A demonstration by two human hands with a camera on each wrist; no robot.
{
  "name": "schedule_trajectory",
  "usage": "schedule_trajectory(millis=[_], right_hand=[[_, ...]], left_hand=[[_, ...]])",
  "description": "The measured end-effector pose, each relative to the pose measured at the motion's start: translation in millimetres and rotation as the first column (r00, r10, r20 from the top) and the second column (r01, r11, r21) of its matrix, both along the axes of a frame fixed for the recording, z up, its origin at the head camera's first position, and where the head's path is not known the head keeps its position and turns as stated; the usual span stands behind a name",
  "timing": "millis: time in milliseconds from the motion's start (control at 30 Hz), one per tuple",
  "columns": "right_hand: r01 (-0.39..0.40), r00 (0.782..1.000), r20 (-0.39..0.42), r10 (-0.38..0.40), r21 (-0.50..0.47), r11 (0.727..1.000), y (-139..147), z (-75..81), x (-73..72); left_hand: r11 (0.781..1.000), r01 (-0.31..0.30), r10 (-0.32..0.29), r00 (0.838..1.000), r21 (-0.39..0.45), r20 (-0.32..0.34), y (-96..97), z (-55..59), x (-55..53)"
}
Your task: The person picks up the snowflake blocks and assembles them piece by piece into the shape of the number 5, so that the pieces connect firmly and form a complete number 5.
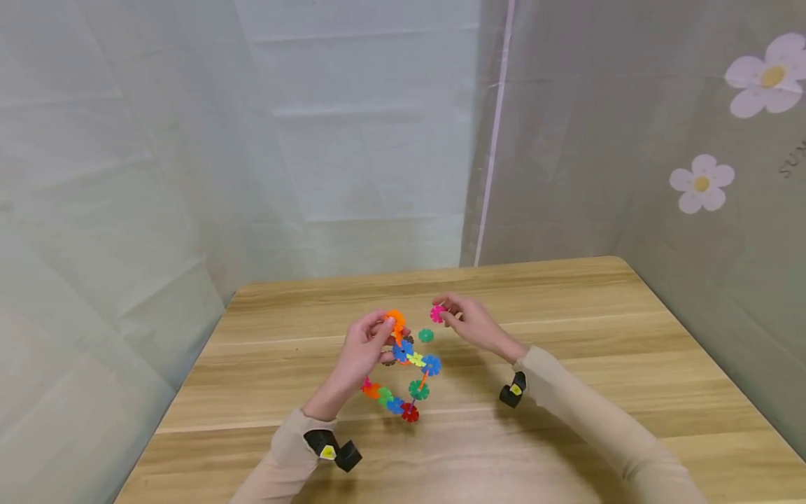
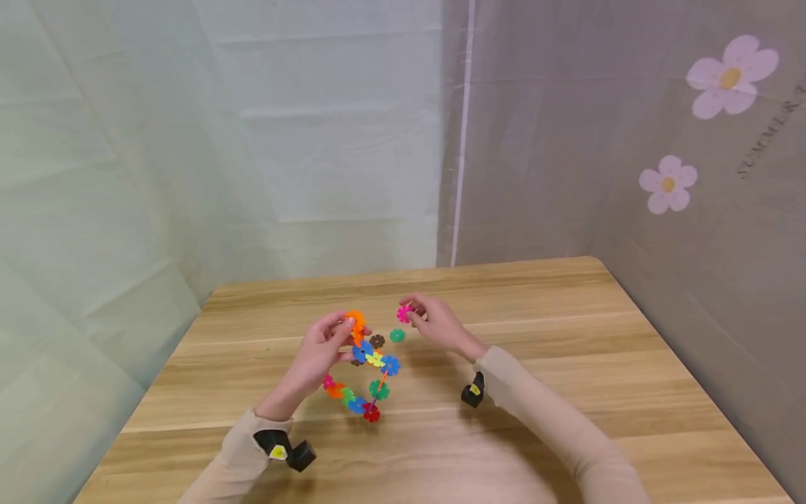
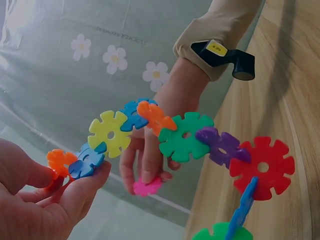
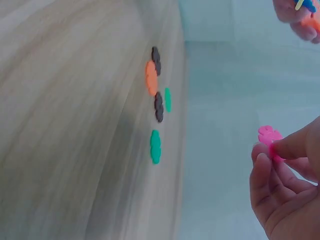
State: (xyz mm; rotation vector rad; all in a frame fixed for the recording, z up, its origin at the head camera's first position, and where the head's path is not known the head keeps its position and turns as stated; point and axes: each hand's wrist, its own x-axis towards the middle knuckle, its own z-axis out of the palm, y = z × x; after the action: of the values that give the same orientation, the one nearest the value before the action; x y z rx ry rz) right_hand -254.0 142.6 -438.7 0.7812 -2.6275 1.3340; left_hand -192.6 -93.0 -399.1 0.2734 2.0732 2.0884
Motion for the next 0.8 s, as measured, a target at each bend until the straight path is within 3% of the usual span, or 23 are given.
schedule_trajectory(millis=[467,800], right_hand=[[-0.051,0.986,-0.160,0.034,-0.101,0.994,-13,24.4,19.6],[-0.115,0.978,-0.192,0.086,-0.144,0.983,-18,35.8,27.3]], left_hand=[[1.000,0.003,-0.003,1.000,-0.026,-0.026,2.8,-1.7,-0.2],[0.999,-0.016,0.015,1.000,-0.037,-0.018,6.3,-5.4,-2.5]])
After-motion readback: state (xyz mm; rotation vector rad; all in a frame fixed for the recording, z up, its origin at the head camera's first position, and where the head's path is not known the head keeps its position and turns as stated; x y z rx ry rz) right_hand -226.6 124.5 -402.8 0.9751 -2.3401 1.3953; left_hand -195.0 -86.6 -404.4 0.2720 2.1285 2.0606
